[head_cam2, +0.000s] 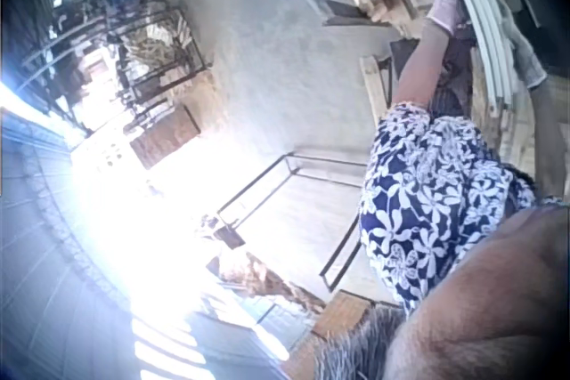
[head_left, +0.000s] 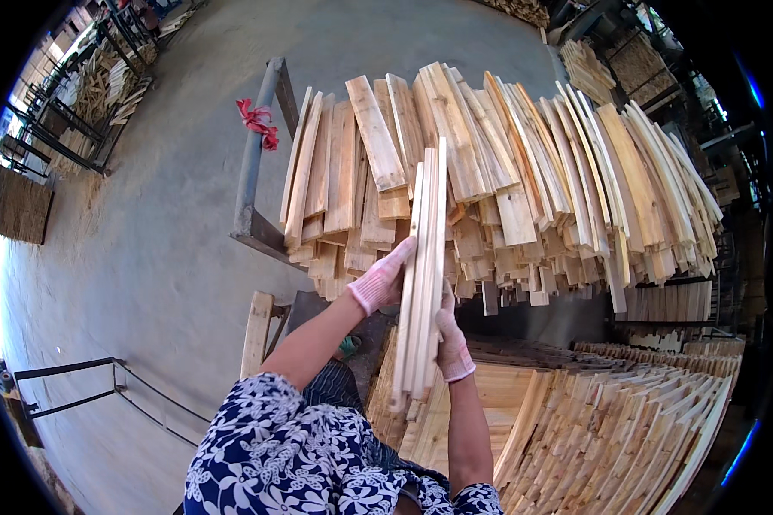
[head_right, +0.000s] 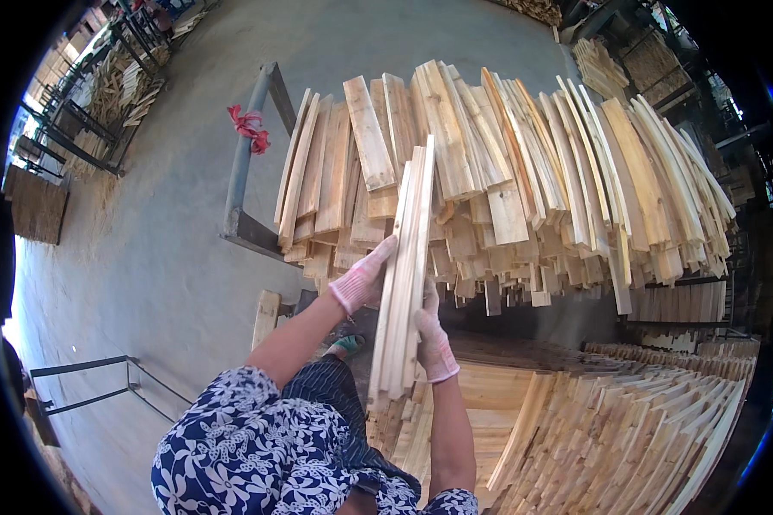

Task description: The person repeatedly picks up bundles of wooden planks from a pile and places them onto a growing stack. The person wears pink gloves and handles the wood by hand, arranging the planks in a neat pile within a warehouse setting.

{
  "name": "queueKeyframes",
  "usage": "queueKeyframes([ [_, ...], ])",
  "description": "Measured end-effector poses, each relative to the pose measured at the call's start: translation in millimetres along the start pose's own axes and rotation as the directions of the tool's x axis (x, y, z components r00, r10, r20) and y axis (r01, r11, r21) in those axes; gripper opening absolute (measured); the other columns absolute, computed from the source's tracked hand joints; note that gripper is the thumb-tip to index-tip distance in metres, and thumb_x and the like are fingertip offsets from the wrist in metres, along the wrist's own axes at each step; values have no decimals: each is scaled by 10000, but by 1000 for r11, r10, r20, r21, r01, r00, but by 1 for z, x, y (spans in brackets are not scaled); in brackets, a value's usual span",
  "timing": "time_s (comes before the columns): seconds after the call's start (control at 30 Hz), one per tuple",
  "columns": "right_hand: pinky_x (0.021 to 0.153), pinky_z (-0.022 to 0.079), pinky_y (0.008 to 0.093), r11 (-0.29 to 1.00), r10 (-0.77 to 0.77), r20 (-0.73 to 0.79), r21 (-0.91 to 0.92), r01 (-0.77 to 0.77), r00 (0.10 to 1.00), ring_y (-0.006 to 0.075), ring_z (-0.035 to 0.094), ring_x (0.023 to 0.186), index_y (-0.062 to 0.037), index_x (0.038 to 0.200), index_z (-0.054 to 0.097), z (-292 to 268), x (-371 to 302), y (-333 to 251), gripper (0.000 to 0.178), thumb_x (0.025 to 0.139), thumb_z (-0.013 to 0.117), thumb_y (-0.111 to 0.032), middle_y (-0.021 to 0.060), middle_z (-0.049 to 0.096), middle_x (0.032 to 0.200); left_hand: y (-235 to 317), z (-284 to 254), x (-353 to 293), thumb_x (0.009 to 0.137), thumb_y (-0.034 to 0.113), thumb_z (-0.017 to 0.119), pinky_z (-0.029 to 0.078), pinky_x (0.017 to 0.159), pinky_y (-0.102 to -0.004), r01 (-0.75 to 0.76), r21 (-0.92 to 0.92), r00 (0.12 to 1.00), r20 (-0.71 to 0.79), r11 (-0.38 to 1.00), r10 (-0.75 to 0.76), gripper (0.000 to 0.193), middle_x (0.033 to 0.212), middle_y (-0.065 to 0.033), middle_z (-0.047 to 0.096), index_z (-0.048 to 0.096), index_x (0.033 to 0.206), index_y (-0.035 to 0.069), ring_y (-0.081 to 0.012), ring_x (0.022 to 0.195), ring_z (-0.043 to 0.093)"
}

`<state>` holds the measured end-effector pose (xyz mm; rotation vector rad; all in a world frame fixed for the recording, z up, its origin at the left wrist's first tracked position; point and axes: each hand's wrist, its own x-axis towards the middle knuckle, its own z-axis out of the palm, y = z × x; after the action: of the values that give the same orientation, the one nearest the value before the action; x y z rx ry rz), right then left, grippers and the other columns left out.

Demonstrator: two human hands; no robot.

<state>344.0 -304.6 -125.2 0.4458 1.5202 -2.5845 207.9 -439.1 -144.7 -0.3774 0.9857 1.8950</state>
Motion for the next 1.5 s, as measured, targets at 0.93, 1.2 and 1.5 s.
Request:
queueKeyframes([
  [0.93,1008,473,488,721,170,-905,384,-577,-391,452,552,1203,-283,1586,335,41,-583,330,972,753,824,-382,282,500,1322,-430,127,-90,788,348,828,462,1076,-387,-462,886,741,403,27,-538,1073,1552,-176,431,183,1624,156,-276,1373,494],
  [1.2,1010,446,543,538,66,-937,323,-779,-344,419,531,1235,-294,1511,387,-15,-657,415,833,795,788,-433,237,493,1330,-568,127,-115,803,515,769,455,1052,-525,-439,420,871,417,-794,-261,1038,1420,-228,494,173,1615,266,-409,1298,529],
  [1.5,1000,449,557,596,124,-986,163,-786,-110,452,516,1232,-305,1546,324,-82,-688,378,857,815,771,-330,236,497,1323,-589,186,-138,818,543,748,450,1034,-528,-412,342,867,431,-844,-249,1019,1365,-248,513,184,1618,261,-411,1274,529],
])
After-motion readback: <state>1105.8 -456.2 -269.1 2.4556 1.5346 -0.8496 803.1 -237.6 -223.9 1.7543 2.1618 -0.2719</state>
